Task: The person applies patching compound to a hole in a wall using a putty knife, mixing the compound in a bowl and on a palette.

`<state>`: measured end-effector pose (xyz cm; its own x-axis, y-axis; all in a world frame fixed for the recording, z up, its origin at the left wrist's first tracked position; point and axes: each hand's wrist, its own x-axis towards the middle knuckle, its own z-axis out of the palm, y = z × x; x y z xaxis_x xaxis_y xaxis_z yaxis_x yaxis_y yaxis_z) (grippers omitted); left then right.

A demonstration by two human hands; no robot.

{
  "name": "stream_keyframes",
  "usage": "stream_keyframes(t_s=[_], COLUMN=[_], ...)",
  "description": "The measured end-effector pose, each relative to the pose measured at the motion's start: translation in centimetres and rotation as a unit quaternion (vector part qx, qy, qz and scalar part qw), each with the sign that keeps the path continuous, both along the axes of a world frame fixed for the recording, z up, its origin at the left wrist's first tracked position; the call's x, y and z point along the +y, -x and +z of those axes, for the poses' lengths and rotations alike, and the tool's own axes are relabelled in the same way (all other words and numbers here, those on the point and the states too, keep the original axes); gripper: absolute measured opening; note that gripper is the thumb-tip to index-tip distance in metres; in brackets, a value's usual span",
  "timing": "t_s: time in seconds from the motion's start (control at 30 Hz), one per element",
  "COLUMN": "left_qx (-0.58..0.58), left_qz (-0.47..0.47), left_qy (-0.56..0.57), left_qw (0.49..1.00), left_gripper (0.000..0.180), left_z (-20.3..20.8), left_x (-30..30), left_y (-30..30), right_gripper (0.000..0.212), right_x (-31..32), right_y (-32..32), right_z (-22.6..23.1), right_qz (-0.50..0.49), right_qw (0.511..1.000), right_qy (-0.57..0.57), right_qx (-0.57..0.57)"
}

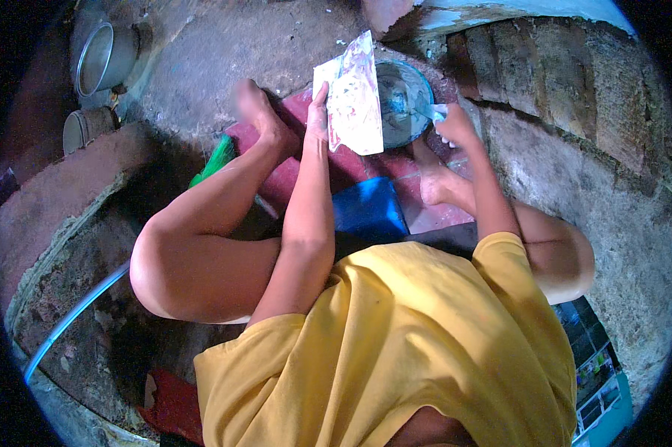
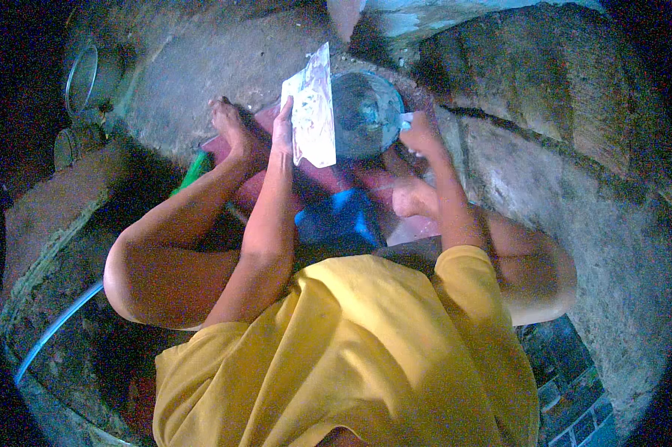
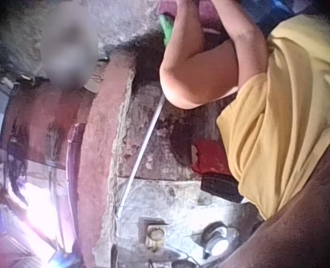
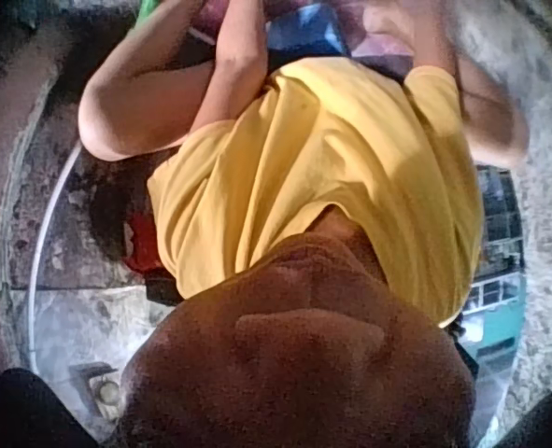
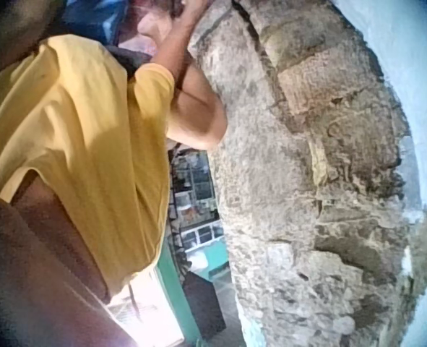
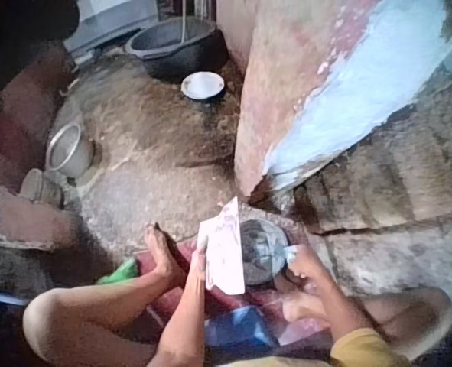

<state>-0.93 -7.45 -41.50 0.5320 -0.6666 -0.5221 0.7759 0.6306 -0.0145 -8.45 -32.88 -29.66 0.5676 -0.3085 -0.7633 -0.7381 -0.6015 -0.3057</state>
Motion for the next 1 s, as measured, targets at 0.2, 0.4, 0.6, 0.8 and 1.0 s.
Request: stream_keyframes(t_s=[0.2,0.4,0.6,0.8,1.0], left_qx=[-0.002,-0.023,-0.03,-0.009,-0.018], left_qz=[-0.016,-0.013,0.002,0.005,0.015], left_qy=[0.017,-0.015,-0.039,-0.016,-0.072], left_qw=[1.0,1.0,0.999,1.0,0.997], left_gripper=[0.05,0.05,0.051,0.05,0.048], left_z=[1.2,1.2,0.2,0.4,0.3], left_x=[-1.1,-1.0,-0.3,0.3,-0.3], left_y=[-0.1,0.0,0.1,0.7,0.4], right_gripper=[0.033,0.019,0.017,0.016,0.016], right_x=[-5.6,-3.2,4.4,2.5,1.3], right_y=[-4.8,-7.7,-3.5,-1.0,-4.3], right_z=[-1.8,-2.3,0.2,2.1,-0.2], right_qz=[0.015,0.266,0.295,0.162,0.23], right_qw=[0.99,0.963,0.937,0.97,0.954], right_qy=[-0.085,0.036,0.174,0.157,0.169], right_qx=[0.112,-0.014,-0.067,-0.094,-0.094])
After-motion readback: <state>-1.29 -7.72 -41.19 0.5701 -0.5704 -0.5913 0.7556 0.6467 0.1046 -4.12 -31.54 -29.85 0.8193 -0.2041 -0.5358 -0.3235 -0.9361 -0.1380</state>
